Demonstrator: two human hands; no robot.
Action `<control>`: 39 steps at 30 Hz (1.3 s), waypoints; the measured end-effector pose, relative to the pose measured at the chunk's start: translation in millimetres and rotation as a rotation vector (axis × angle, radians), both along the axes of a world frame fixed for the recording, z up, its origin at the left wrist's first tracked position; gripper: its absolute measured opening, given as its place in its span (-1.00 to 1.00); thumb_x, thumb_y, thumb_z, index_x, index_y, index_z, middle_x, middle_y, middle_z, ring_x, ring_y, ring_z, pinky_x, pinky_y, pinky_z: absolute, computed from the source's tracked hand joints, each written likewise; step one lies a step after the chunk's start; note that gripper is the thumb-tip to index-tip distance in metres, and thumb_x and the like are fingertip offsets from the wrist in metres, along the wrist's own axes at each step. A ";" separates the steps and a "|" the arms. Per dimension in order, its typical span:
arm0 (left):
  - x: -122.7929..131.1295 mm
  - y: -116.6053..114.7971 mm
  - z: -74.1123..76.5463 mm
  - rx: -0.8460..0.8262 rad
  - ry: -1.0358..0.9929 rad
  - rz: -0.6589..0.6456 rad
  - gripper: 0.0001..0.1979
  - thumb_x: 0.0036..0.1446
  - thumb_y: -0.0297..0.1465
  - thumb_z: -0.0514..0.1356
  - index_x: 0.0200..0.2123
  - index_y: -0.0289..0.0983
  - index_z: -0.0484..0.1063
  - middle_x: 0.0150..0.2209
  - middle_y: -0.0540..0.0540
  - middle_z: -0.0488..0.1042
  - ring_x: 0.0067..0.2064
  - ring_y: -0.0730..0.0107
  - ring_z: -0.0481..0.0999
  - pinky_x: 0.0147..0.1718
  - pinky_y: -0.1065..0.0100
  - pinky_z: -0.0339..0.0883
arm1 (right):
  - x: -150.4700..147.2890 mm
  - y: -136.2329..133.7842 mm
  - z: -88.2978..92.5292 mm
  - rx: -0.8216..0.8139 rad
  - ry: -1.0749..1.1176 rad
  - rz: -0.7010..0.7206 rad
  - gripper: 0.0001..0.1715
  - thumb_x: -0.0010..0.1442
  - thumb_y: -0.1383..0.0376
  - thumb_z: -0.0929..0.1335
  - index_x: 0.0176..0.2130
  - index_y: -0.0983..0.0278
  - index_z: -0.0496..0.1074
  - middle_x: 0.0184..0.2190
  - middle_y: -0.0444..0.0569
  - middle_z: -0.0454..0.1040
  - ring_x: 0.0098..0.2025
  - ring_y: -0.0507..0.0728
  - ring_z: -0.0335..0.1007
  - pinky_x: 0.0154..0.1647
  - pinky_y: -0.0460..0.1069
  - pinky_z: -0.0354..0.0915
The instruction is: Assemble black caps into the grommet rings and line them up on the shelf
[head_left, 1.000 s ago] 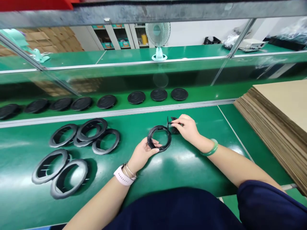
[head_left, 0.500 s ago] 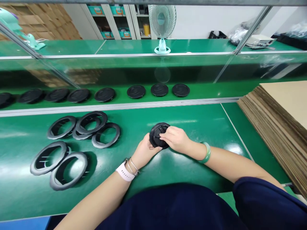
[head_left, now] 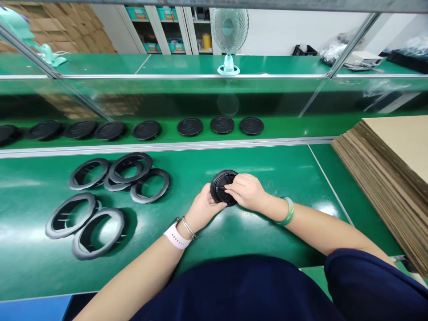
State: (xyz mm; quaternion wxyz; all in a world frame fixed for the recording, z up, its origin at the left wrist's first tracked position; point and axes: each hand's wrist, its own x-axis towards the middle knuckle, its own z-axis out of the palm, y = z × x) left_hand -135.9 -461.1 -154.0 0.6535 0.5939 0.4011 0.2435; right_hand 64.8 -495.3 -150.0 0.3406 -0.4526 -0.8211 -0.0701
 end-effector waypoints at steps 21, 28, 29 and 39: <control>0.8 -1.5 -4.2 0.056 0.015 0.061 -0.45 -0.12 -0.39 0.46 -0.11 -0.20 0.25 -0.22 -0.05 0.57 -0.18 0.21 0.63 -0.12 0.16 0.51 | -9.9 -4.8 5.4 -0.150 -0.061 -0.058 -0.65 0.36 0.30 0.31 0.11 0.32 0.42 -0.21 0.13 0.43 -0.13 0.24 0.29 -0.12 0.16 0.30; -0.4 1.4 -5.0 -0.023 -0.073 0.078 -0.35 -0.17 -0.44 0.47 -0.05 -0.20 0.22 -0.03 -0.13 0.51 0.02 0.16 0.55 0.05 0.10 0.44 | 0.9 7.8 -5.4 -0.358 0.511 -0.207 -0.68 0.36 0.26 0.30 0.08 0.24 0.41 -0.08 0.09 0.42 0.01 0.23 0.33 0.08 0.22 0.31; -1.0 0.9 -5.2 -0.030 -0.069 0.068 -0.31 -0.19 -0.43 0.48 -0.02 -0.20 0.21 0.02 -0.15 0.48 0.06 0.12 0.53 0.06 0.08 0.43 | 1.4 10.4 -8.1 -0.424 0.554 -0.192 -0.76 0.35 0.28 0.32 0.00 0.25 0.45 -0.13 0.05 0.43 -0.04 0.20 0.36 0.05 0.18 0.34; -3.7 0.5 -4.1 0.168 0.035 0.039 -0.35 0.01 -0.22 0.40 0.11 -0.21 0.24 0.11 -0.23 0.43 0.16 0.02 0.44 0.13 0.04 0.34 | -7.4 20.5 -22.4 -0.404 0.730 -0.238 -0.72 0.08 0.40 0.51 -0.34 0.19 0.34 -0.28 -0.03 0.41 -0.28 0.16 0.39 -0.26 0.08 0.44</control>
